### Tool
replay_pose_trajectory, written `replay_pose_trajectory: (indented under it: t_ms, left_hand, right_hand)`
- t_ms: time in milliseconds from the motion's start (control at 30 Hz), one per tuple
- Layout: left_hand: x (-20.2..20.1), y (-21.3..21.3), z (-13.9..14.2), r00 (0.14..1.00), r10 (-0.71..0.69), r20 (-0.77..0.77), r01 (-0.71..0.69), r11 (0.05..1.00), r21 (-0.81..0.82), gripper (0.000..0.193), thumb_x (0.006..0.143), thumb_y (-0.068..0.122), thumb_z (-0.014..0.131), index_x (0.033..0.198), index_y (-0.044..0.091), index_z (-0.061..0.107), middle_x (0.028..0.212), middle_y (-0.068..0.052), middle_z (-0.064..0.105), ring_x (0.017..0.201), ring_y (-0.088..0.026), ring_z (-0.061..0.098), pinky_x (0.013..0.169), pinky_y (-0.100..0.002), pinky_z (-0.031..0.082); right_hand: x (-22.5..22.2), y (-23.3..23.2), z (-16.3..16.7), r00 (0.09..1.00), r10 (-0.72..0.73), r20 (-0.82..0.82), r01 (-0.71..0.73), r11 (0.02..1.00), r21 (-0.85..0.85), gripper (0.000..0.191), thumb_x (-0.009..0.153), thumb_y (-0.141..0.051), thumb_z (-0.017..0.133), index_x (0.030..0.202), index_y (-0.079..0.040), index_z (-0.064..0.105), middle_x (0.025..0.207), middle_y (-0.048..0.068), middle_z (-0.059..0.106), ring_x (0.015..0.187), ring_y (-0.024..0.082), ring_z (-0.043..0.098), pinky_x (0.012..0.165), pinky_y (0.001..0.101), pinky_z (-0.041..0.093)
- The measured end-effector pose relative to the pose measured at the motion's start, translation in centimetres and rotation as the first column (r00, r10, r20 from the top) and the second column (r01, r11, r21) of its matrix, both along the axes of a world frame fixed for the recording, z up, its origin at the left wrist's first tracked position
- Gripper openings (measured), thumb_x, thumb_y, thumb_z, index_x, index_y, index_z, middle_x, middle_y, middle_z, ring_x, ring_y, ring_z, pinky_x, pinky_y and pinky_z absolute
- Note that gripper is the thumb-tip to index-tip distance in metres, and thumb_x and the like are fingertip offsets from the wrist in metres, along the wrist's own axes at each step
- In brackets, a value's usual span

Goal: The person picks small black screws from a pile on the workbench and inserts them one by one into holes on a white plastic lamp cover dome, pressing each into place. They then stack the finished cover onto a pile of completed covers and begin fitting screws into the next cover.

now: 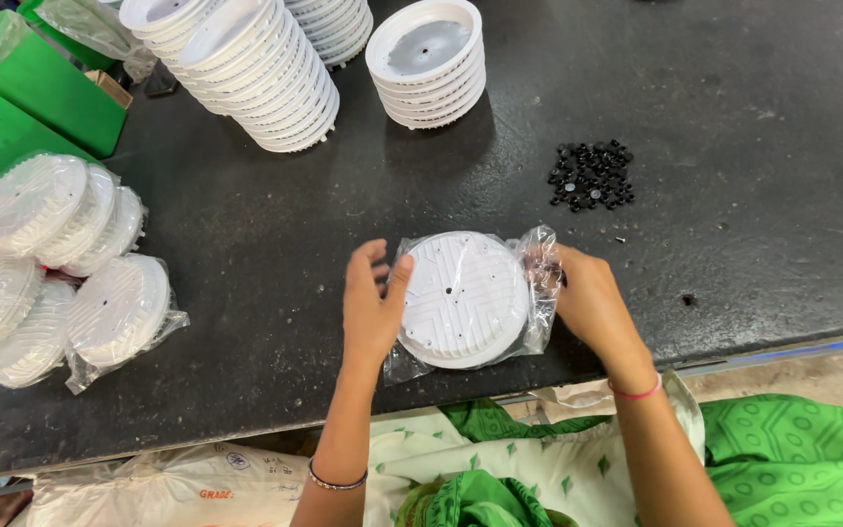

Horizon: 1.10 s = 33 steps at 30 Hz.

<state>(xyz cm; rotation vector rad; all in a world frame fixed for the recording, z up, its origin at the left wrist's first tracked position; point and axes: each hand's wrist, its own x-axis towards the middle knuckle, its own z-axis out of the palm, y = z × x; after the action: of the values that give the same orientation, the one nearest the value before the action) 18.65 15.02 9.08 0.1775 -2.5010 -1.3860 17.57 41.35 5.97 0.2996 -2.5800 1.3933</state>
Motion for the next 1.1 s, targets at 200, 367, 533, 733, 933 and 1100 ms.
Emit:
replay_pose_trajectory:
  t_ms: [200, 367, 533, 733, 933, 1100]
  left_hand:
    - [0.5, 0.0, -1.2, 0.994, -0.053, 0.096, 0.061, 0.995, -0.079, 0.08, 0.082, 0.044, 0.081, 0.143, 0.003, 0.049, 0.139, -0.024, 0.06, 0.125, -0.034, 0.062, 0.102, -0.044, 0.051]
    - [0.3, -0.9, -1.6, 0.984, -0.034, 0.177, 0.039, 0.999, -0.025, 0.085, 0.078, 0.047, 0.081, 0.144, 0.005, 0.048, 0.139, -0.023, 0.059, 0.12, -0.033, 0.064, 0.097, -0.044, 0.053]
    - [-0.5, -2.4, -3.9, 0.972, -0.008, 0.235, -0.042, 0.977, 0.208, 0.067, 0.091, 0.046, 0.066, 0.143, 0.005, 0.049, 0.131, -0.018, 0.066, 0.105, -0.026, 0.069, 0.091, -0.04, 0.056]
    - [-2.1, -6.1, -6.7, 0.94, -0.065, 0.336, -0.036, 0.958, 0.285, 0.041, 0.104, 0.033, 0.06, 0.102, -0.007, 0.071, 0.085, -0.012, 0.072, 0.071, -0.016, 0.066, 0.064, -0.032, 0.056]
    - [-3.0, -6.7, -6.9, 0.954, -0.11, 0.281, -0.016, 0.911, 0.412, 0.023, 0.097, 0.022, 0.068, 0.096, 0.0, 0.075, 0.074, -0.005, 0.071, 0.059, -0.011, 0.063, 0.052, -0.028, 0.051]
    - [-2.1, -6.6, -5.7, 0.972, 0.176, 0.155, -0.174, 0.984, -0.026, 0.019, 0.093, 0.023, 0.071, 0.096, 0.004, 0.074, 0.076, -0.009, 0.071, 0.064, -0.019, 0.066, 0.062, -0.034, 0.051]
  right_hand:
    - [-0.2, 0.2, -0.4, 0.965, -0.243, -0.099, 0.252, 0.964, 0.084, 0.02, 0.085, -0.005, 0.071, 0.105, -0.003, 0.069, 0.097, 0.018, 0.072, 0.088, 0.037, 0.07, 0.078, 0.044, 0.055]
    - [0.6, 0.9, 1.3, 0.947, -0.294, -0.127, 0.317, 0.92, 0.232, 0.013, 0.081, -0.005, 0.073, 0.094, -0.003, 0.071, 0.089, 0.013, 0.074, 0.085, 0.031, 0.07, 0.076, 0.0429, 0.054]
    - [1.5, 0.9, 2.5, 0.979, -0.18, -0.1, 0.176, 0.984, -0.04, 0.018, 0.089, -0.01, 0.07, 0.106, -0.003, 0.072, 0.1, 0.015, 0.074, 0.086, 0.026, 0.074, 0.078, 0.0353, 0.057]
    - [0.6, -0.7, -0.1, 0.988, -0.022, 0.15, 0.008, 0.996, 0.093, 0.028, 0.094, -0.024, 0.073, 0.114, -0.006, 0.076, 0.094, 0.021, 0.075, 0.084, 0.031, 0.071, 0.075, 0.0364, 0.055]
    - [-0.8, -0.4, -4.9, 0.965, 0.048, 0.257, -0.015, 0.992, -0.129, 0.027, 0.095, -0.025, 0.07, 0.109, -0.003, 0.076, 0.089, 0.012, 0.077, 0.079, 0.017, 0.068, 0.073, 0.0316, 0.053]
    - [-1.5, -0.6, -7.2, 0.943, 0.143, 0.299, 0.005, 0.896, -0.444, 0.024, 0.097, -0.017, 0.068, 0.109, 0.002, 0.074, 0.092, 0.003, 0.071, 0.081, 0.01, 0.06, 0.072, 0.0277, 0.05]
